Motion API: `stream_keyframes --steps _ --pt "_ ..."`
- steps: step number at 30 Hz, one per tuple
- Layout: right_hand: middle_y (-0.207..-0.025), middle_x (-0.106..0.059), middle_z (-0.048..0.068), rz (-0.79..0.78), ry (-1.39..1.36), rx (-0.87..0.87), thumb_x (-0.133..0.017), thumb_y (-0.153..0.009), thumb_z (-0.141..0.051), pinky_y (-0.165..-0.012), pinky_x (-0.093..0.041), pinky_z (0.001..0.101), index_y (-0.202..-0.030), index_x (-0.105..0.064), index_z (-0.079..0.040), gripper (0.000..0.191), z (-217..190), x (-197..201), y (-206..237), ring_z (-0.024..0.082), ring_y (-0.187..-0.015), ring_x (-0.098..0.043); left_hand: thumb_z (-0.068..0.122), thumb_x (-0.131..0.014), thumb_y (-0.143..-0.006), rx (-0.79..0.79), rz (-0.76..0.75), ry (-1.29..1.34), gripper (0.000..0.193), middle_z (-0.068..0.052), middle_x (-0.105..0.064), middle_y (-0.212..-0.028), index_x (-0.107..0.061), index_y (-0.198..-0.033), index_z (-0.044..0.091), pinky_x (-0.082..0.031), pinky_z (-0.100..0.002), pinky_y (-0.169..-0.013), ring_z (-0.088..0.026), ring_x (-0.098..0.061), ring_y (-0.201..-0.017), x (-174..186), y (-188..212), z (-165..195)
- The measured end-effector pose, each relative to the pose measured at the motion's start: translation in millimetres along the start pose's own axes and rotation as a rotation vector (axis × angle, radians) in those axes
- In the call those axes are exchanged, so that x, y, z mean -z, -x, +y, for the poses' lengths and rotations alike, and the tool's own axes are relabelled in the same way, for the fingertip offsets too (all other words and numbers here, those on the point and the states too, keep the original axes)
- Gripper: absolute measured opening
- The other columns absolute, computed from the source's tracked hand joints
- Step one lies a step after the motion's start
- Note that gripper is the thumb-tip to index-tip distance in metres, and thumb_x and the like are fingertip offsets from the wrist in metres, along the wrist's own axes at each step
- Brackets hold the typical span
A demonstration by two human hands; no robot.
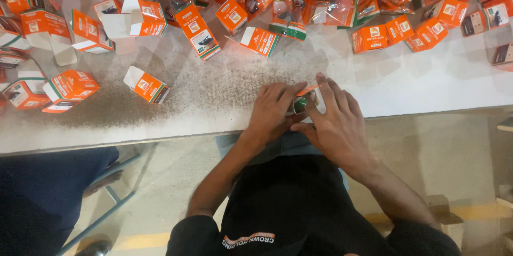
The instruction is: The person picks small plastic-wrapped toy vehicles from a pile on the table, places each one into a small orange cardboard box, folds the box flaps closed, and sets the closed box back onto the table with the finished pile.
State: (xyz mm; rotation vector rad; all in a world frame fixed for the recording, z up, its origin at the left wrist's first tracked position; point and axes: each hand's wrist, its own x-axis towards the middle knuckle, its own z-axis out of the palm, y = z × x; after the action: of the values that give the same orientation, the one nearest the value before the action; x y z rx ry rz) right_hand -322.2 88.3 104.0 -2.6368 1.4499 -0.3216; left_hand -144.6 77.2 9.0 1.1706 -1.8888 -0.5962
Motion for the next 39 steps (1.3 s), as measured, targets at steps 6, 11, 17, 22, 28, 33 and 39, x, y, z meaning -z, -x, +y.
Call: stream_keyframes --steps 6,11,17,22,28,33,39 --pt "-0.153 -0.050 0.018 0.113 -0.148 -0.073 -0.075 -0.094 -0.040 -0.114 -0.043 0.0533 -0.143 -0.060 -0.007 0.061 -1.4 -13.9 11.1 0.038 -0.137 -0.051 0.026 -0.087 -0.072 0.142 0.038 -0.001 0.068 -0.007 -0.068 -0.109 -0.061 -0.133 0.014 -0.047 -0.044 -0.095 -0.029 -0.064 -0.106 5.7 0.5 8.7" --pt "-0.152 -0.047 0.025 0.081 0.027 -0.022 -0.072 -0.082 -0.054 -0.107 -0.039 0.0612 -0.137 -0.063 -0.015 0.068 0.6 -18.9 6.3 0.042 -0.135 -0.049 0.029 -0.087 -0.074 0.134 0.078 -0.027 0.062 -0.004 -0.068 -0.112 -0.062 -0.130 0.019 -0.045 -0.044 -0.098 -0.026 -0.066 -0.108 0.9 -6.1 10.1" --pt "-0.146 -0.051 0.018 -0.010 -0.008 -0.033 -0.070 -0.082 -0.062 -0.104 -0.043 0.0577 -0.136 -0.062 -0.013 0.073 6.8 -13.3 9.9 0.036 -0.129 -0.055 0.020 -0.089 -0.078 0.244 0.006 0.308 0.080 -0.013 -0.069 -0.123 -0.048 -0.144 0.002 -0.054 -0.042 -0.097 -0.031 -0.068 -0.112 4.7 4.6 14.6" --pt "-0.138 -0.062 0.015 0.208 -0.388 -0.050 -0.078 -0.086 -0.034 -0.105 -0.048 0.0490 -0.143 -0.056 -0.005 0.067 16.3 -39.1 26.7 0.039 -0.124 -0.060 0.007 -0.088 -0.085 0.308 0.290 0.427 0.063 -0.015 -0.067 -0.137 -0.051 -0.135 0.003 -0.059 -0.035 -0.102 -0.027 -0.072 -0.121 -15.5 23.7 31.1" --pt "-0.135 -0.066 0.011 0.386 -0.348 -0.006 -0.079 -0.092 -0.015 -0.100 -0.054 0.0436 -0.141 -0.062 -0.008 0.052 24.9 -67.0 30.5 0.033 -0.117 -0.068 0.005 -0.082 -0.090 0.065 0.217 0.056 0.054 -0.019 -0.061 -0.144 -0.060 -0.139 0.009 -0.059 -0.041 -0.104 -0.035 -0.067 -0.126 -8.5 27.5 20.9" --pt "-0.128 -0.065 0.012 0.302 -0.215 -0.051 -0.080 -0.085 -0.014 -0.093 -0.053 0.0438 -0.132 -0.068 -0.010 0.048 18.6 -52.6 17.8 0.033 -0.108 -0.067 0.014 -0.081 -0.087 -0.067 0.003 -0.218 0.053 -0.020 -0.055 -0.147 -0.061 -0.135 0.005 -0.054 -0.048 -0.104 -0.039 -0.062 -0.125 11.9 13.7 17.6" --pt "-0.134 -0.064 0.014 0.265 -0.267 0.038 -0.080 -0.083 -0.010 -0.091 -0.056 0.0421 -0.121 -0.071 -0.008 0.039 20.1 -40.4 6.9 0.028 -0.106 -0.069 0.015 -0.082 -0.088 -0.157 0.020 -0.168 0.049 -0.019 -0.054 -0.146 -0.062 -0.131 0.004 -0.055 -0.046 -0.105 -0.038 -0.062 -0.127 16.0 6.3 11.1"
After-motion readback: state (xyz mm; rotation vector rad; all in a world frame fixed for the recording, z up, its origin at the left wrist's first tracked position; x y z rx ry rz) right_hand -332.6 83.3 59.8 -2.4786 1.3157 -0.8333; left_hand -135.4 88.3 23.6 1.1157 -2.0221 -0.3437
